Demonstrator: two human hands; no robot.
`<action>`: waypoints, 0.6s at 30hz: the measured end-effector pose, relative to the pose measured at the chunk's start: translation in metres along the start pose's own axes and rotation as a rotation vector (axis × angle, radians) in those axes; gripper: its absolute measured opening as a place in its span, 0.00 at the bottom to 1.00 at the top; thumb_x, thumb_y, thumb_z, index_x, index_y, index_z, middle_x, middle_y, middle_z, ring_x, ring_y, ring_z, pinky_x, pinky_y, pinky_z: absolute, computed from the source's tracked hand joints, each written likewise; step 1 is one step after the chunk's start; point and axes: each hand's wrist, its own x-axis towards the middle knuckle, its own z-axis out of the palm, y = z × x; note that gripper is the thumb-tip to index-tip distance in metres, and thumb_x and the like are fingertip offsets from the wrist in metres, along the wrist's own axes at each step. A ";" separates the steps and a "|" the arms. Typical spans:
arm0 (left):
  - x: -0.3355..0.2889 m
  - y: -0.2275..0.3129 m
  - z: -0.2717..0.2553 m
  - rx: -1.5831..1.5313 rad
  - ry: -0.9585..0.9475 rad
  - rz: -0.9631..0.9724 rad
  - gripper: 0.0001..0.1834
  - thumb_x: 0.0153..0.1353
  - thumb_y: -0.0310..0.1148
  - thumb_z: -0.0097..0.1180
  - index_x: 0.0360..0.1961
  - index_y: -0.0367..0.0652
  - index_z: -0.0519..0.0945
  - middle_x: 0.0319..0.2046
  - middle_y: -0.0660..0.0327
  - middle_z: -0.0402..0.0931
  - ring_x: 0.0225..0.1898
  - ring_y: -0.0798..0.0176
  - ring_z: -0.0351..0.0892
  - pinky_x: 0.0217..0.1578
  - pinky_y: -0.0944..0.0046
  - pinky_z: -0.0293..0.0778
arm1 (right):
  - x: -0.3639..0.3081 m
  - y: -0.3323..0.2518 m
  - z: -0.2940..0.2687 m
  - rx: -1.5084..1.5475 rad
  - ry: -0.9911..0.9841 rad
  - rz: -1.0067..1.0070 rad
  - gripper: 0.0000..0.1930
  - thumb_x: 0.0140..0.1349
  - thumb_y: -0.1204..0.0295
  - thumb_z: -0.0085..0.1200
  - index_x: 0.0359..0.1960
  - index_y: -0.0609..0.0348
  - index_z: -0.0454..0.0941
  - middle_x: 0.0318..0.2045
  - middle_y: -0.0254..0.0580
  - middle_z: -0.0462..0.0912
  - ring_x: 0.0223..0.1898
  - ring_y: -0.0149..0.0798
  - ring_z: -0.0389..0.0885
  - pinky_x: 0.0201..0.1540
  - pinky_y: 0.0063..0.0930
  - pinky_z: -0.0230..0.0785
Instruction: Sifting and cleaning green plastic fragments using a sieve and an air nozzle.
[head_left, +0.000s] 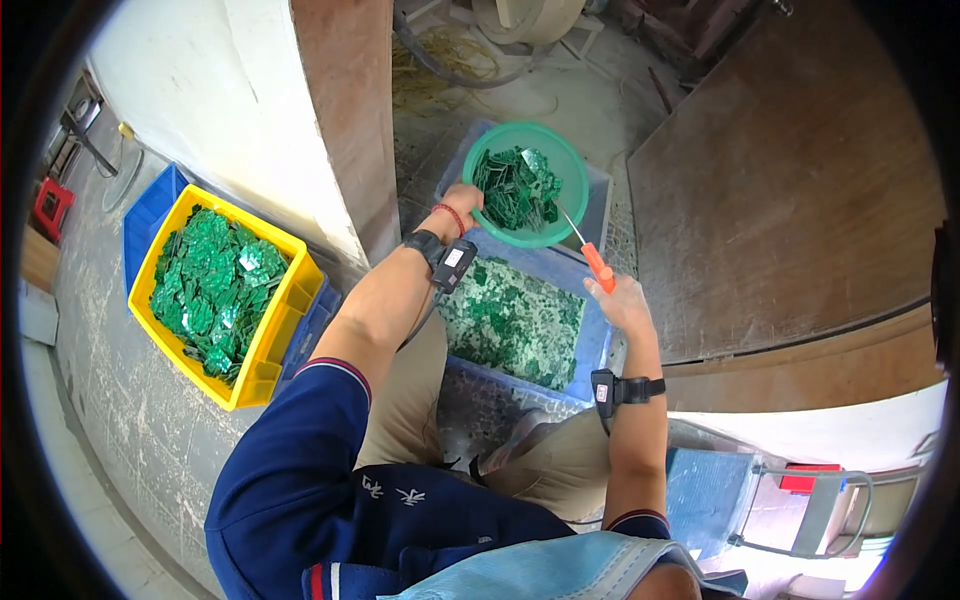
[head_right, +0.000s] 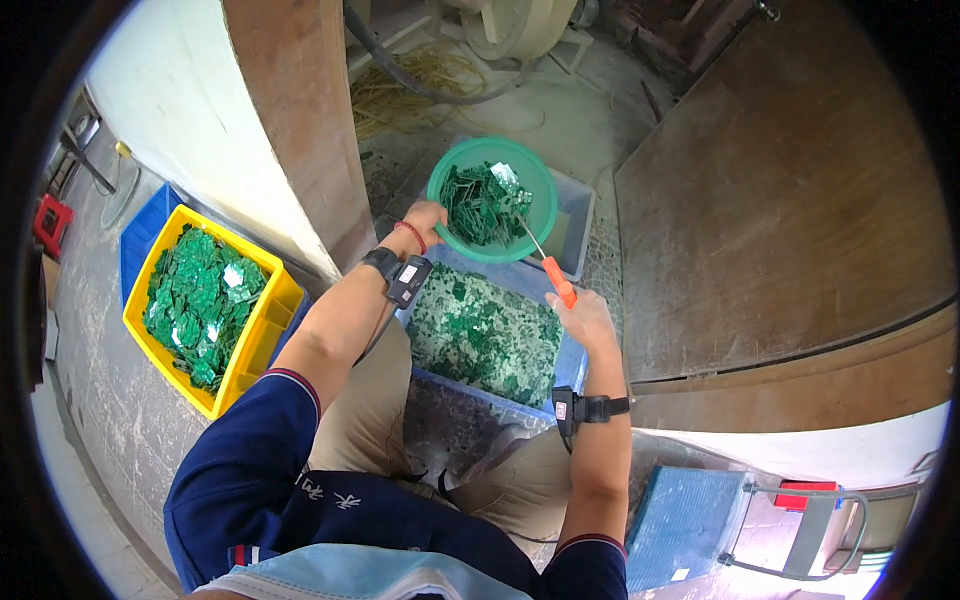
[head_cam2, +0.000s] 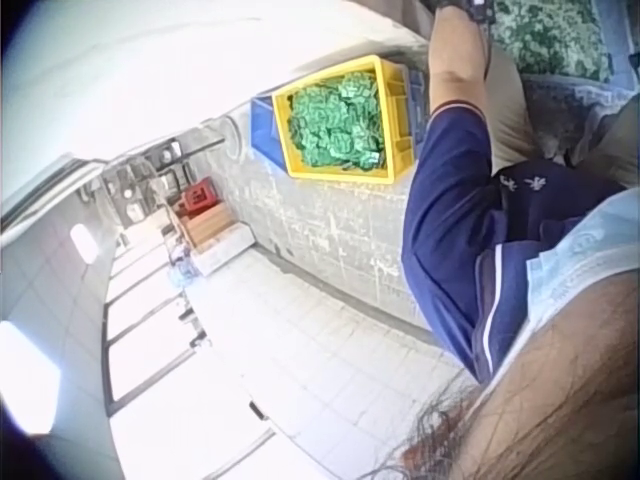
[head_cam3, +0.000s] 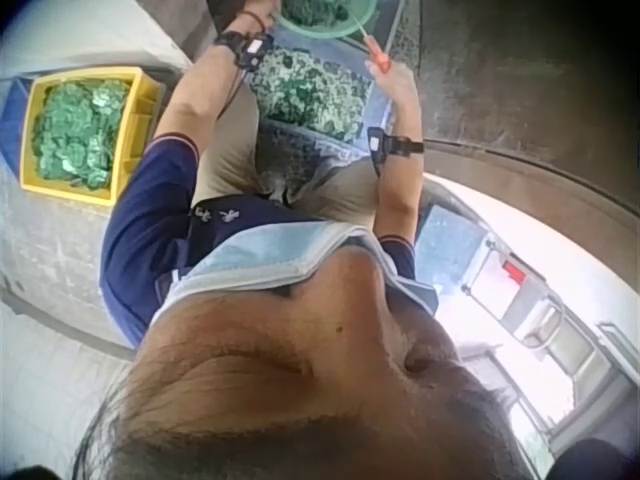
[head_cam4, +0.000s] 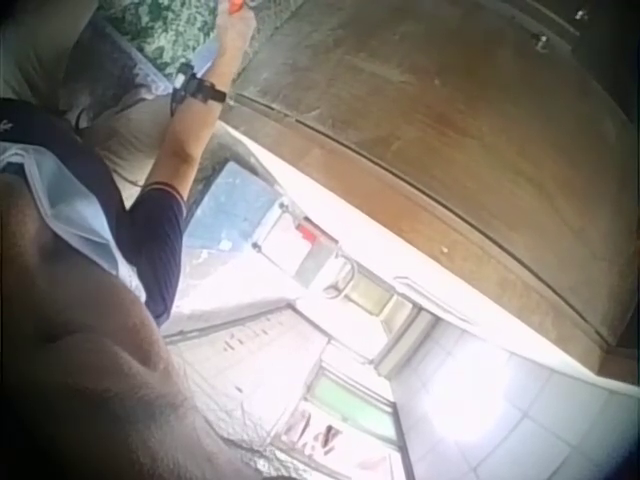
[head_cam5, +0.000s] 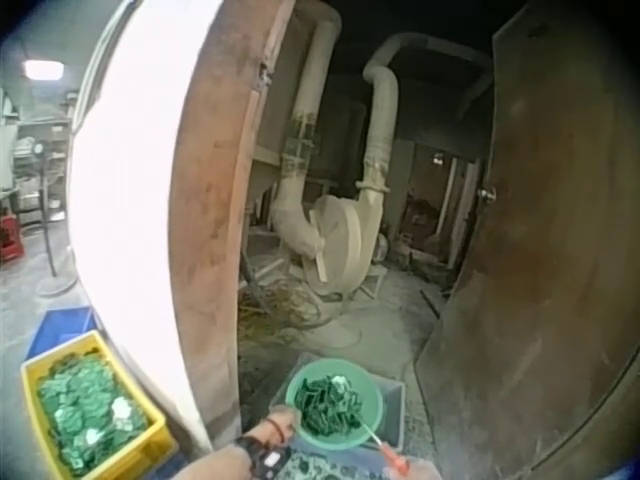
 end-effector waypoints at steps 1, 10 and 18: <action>-0.002 0.000 0.001 -0.014 0.016 0.012 0.12 0.40 0.13 0.41 0.30 0.33 0.63 0.28 0.53 0.61 0.28 0.48 0.70 0.27 0.46 0.72 | -0.001 -0.001 0.000 -0.039 -0.039 0.064 0.24 0.49 0.54 0.55 0.28 0.70 0.76 0.25 0.64 0.76 0.33 0.59 0.76 0.36 0.42 0.67; -0.012 0.000 0.004 0.168 -0.017 0.078 0.11 0.43 0.14 0.44 0.31 0.32 0.66 0.33 0.50 0.64 0.33 0.48 0.70 0.30 0.44 0.72 | -0.003 -0.005 -0.019 0.237 0.186 0.115 0.18 0.51 0.59 0.56 0.26 0.66 0.74 0.20 0.56 0.74 0.25 0.54 0.74 0.29 0.38 0.65; 0.021 -0.016 -0.008 -0.105 -0.003 -0.074 0.17 0.45 0.13 0.41 0.40 0.29 0.63 0.39 0.42 0.64 0.39 0.41 0.71 0.38 0.40 0.71 | -0.003 0.008 -0.017 0.206 0.304 -0.018 0.19 0.51 0.59 0.56 0.28 0.67 0.74 0.21 0.56 0.75 0.26 0.53 0.75 0.31 0.36 0.66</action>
